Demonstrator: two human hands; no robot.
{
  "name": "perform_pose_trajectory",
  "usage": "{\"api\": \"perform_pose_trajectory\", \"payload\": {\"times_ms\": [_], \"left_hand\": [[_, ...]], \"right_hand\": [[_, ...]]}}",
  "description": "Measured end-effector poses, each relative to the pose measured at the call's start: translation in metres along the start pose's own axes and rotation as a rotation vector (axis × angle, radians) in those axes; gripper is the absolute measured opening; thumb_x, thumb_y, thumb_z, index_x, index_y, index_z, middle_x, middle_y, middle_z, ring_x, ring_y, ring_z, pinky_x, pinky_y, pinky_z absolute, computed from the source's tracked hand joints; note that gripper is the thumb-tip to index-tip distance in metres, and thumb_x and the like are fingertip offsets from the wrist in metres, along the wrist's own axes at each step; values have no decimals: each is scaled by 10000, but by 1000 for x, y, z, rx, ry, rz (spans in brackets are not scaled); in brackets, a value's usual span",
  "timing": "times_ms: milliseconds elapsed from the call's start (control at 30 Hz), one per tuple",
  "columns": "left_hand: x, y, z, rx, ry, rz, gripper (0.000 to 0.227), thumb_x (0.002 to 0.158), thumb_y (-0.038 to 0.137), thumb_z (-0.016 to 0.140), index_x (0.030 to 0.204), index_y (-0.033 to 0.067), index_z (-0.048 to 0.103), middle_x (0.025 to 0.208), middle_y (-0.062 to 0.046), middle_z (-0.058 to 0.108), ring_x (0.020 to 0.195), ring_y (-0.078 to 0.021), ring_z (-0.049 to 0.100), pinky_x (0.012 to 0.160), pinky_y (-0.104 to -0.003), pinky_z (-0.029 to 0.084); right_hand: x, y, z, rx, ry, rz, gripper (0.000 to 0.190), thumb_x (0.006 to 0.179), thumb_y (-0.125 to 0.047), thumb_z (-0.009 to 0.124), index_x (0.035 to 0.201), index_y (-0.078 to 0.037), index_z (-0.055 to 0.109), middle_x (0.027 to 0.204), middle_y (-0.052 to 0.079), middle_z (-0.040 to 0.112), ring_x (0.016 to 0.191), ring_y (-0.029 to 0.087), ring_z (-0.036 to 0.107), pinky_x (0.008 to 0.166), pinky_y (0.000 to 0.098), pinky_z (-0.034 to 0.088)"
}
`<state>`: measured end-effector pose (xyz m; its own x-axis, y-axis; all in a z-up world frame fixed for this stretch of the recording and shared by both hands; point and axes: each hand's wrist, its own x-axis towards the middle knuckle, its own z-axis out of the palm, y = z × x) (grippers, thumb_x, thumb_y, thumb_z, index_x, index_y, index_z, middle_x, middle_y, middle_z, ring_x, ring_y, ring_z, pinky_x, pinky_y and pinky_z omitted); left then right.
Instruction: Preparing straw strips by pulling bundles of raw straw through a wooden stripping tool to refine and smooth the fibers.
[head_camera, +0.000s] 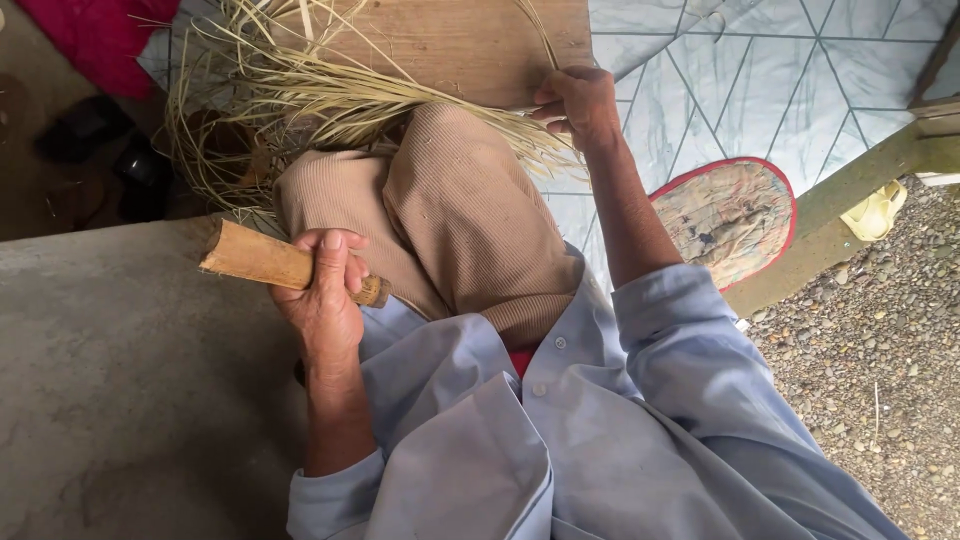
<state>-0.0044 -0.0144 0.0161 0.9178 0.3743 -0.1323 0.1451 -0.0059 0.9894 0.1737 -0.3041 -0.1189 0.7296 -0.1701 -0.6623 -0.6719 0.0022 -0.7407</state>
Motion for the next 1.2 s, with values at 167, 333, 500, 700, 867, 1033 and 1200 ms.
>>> {"api": "perform_pose_trajectory", "payload": {"times_ms": [167,333,500,700,867,1033,1200], "left_hand": [[1,-1,1,5,20,-41,277,1025,267,609,861,46,638,583,-6,504,551,-101,498,652,-264,506],[3,0,9,-56,-7,1,276,1039,245,590,869,34,637,598,-24,498,532,-74,432,634,-262,510],[7,-24,21,-368,-127,-102,191,989,218,662,1000,30,636,802,-81,640,493,-36,442,579,-264,479],[15,-25,64,-171,-286,-49,234,1023,142,652,1139,-57,689,753,-96,669,476,-39,474,546,-252,520],[40,-66,86,-46,-269,-278,373,1007,388,678,1068,23,722,512,-57,510,428,-137,553,459,-277,504],[71,-132,88,-159,-165,-276,150,907,166,791,885,34,724,635,-78,644,433,-154,620,348,-329,538],[65,-93,85,-210,-130,-240,124,922,138,771,899,34,709,653,-133,691,435,-100,557,382,-219,448]], "right_hand": [[7,4,2,4,18,-10,132,800,-139,569,808,-54,669,789,78,744,562,196,725,468,284,471],[5,0,-1,-32,-9,-8,150,818,-140,563,846,-54,682,824,74,771,595,173,743,475,279,493],[-12,14,-4,-128,-78,-133,133,864,-107,613,853,-32,723,757,114,725,628,181,725,494,258,540],[-98,19,28,-131,-245,-235,232,917,-196,594,924,-3,722,678,159,690,552,195,710,442,243,549],[-110,53,61,-40,-321,-243,194,950,-137,614,931,26,717,588,150,666,485,193,693,425,282,559],[-134,29,67,-223,-381,-512,151,969,-115,636,879,-50,739,592,87,660,549,152,631,540,283,530],[-100,2,54,-137,-554,-362,295,985,-170,535,963,35,746,651,155,694,585,194,675,545,306,567]]}}
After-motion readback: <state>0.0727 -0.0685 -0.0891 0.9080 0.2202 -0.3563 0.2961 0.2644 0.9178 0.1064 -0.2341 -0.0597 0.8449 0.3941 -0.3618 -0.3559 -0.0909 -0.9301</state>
